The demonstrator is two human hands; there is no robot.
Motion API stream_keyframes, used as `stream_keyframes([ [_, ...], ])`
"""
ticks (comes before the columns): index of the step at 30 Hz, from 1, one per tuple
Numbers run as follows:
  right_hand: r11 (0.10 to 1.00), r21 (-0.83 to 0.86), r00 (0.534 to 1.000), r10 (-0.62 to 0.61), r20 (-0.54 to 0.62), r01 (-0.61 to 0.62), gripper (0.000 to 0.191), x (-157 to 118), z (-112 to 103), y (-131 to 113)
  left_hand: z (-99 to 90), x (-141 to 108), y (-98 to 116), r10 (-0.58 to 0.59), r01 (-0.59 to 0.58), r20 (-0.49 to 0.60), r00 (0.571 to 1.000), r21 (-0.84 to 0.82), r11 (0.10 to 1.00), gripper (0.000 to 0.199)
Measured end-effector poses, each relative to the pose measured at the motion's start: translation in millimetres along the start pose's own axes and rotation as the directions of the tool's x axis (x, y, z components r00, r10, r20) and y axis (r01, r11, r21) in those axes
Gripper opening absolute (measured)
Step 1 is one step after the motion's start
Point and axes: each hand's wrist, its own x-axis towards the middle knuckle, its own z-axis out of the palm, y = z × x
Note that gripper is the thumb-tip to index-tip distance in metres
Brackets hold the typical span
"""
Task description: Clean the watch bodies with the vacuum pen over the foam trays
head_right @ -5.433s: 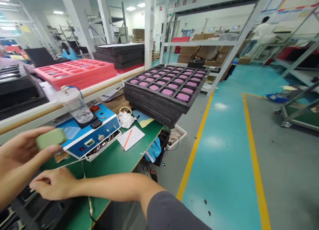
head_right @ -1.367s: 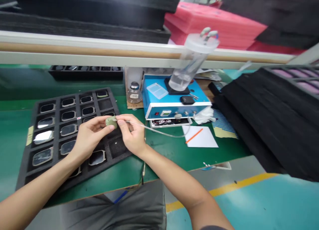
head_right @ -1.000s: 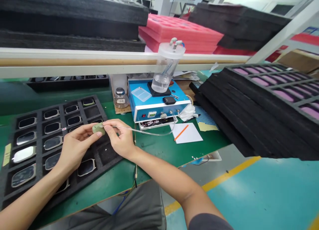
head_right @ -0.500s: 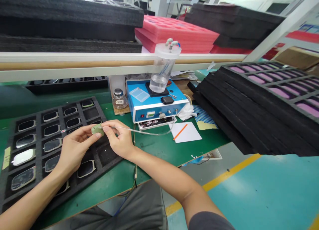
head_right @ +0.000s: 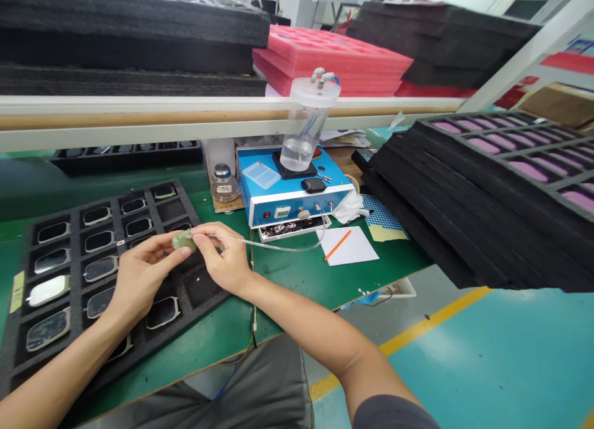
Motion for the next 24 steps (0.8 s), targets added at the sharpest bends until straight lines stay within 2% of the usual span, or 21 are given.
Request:
stream_keyframes([
  [8, 0.999, 0.021, 0.999, -0.035, -0.009, 0.035, 0.013, 0.8, 0.2, -1.6, 2.1, 0.2, 1.7, -0.007, 0.007, -0.007, 1.000, -0.006, 1.000, 0.046],
  [17, 0.999, 0.024, 1.000, -0.022, -0.002, 0.022, 0.013, 1.0, 0.1, -1.9, 0.1, -0.8, 1.2, -0.008, 0.008, 0.004, 1.000, -0.008, 1.000, 0.045],
  [24, 0.996, -0.051, 0.998, -0.066, 0.001, 0.066, 0.017, 0.5, -3.2, -2.1, 1.2, -0.4, 2.2, -0.018, 0.019, 0.012, 1.000, -0.034, 0.999, 0.044],
])
